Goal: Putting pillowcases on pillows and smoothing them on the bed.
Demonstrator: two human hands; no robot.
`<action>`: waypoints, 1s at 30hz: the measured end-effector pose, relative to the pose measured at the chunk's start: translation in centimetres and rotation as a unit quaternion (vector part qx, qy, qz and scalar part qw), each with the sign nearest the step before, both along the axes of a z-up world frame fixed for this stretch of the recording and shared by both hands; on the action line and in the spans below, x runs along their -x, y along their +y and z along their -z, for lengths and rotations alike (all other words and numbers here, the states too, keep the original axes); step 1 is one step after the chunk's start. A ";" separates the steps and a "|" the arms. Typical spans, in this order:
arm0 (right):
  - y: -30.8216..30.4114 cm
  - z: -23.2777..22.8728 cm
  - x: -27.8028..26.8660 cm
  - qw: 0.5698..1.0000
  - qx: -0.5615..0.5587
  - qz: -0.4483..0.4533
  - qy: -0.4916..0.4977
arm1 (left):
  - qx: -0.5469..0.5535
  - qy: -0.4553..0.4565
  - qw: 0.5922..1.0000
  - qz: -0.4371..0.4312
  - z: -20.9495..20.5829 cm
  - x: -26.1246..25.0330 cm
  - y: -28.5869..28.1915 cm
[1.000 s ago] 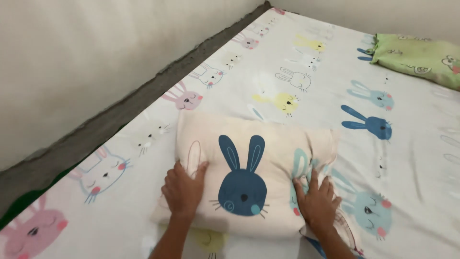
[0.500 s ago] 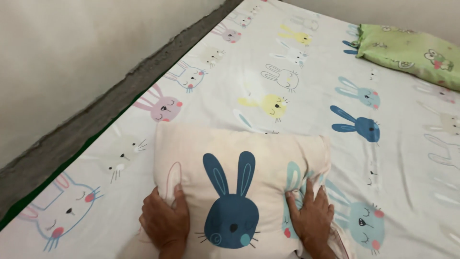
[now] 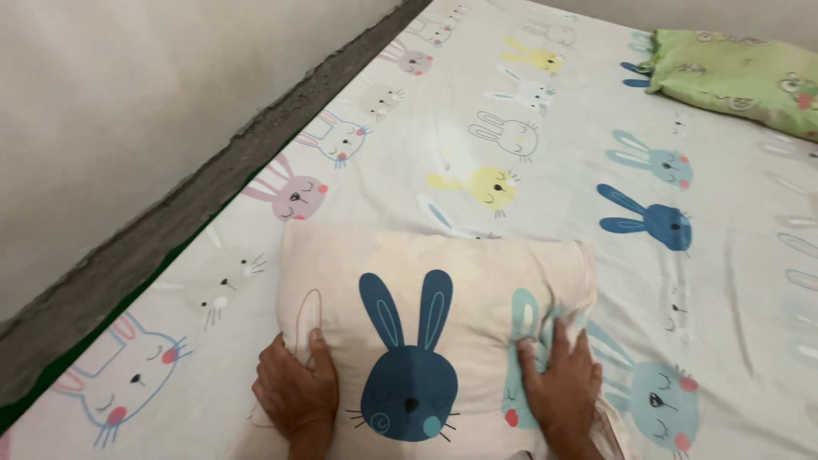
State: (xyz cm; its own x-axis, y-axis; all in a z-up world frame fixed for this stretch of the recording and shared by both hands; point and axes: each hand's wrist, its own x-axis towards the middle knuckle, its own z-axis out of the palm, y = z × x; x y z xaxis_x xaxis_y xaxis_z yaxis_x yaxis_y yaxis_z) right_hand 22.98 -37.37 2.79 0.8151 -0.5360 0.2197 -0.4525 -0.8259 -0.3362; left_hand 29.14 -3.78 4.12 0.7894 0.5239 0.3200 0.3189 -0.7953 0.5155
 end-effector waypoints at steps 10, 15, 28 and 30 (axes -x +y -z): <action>-1.9 -0.4 -3.2 0.984 -0.127 0.104 -0.075 | -0.009 -0.026 0.999 -0.026 0.6 -0.9 0.0; -4.8 1.9 -4.6 0.987 -0.077 0.092 -0.111 | -0.020 -0.005 0.999 -0.048 1.6 -1.0 0.5; -11.6 10.2 -6.2 0.989 -0.094 -0.092 -0.071 | -0.033 -0.011 0.998 -0.046 3.6 -1.5 1.6; -10.3 6.1 -6.3 0.986 -0.117 -0.103 -0.063 | -0.035 -0.006 0.998 -0.048 3.6 -1.2 1.4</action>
State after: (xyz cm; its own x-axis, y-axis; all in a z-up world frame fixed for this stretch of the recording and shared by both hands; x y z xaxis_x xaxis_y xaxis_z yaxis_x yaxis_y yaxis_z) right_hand 29.26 -47.65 -3.29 0.8859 -0.4105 0.2162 -0.2265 -0.7893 -0.5708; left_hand 30.34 -2.40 0.57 0.7326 0.5725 0.3683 0.3893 -0.7962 0.4632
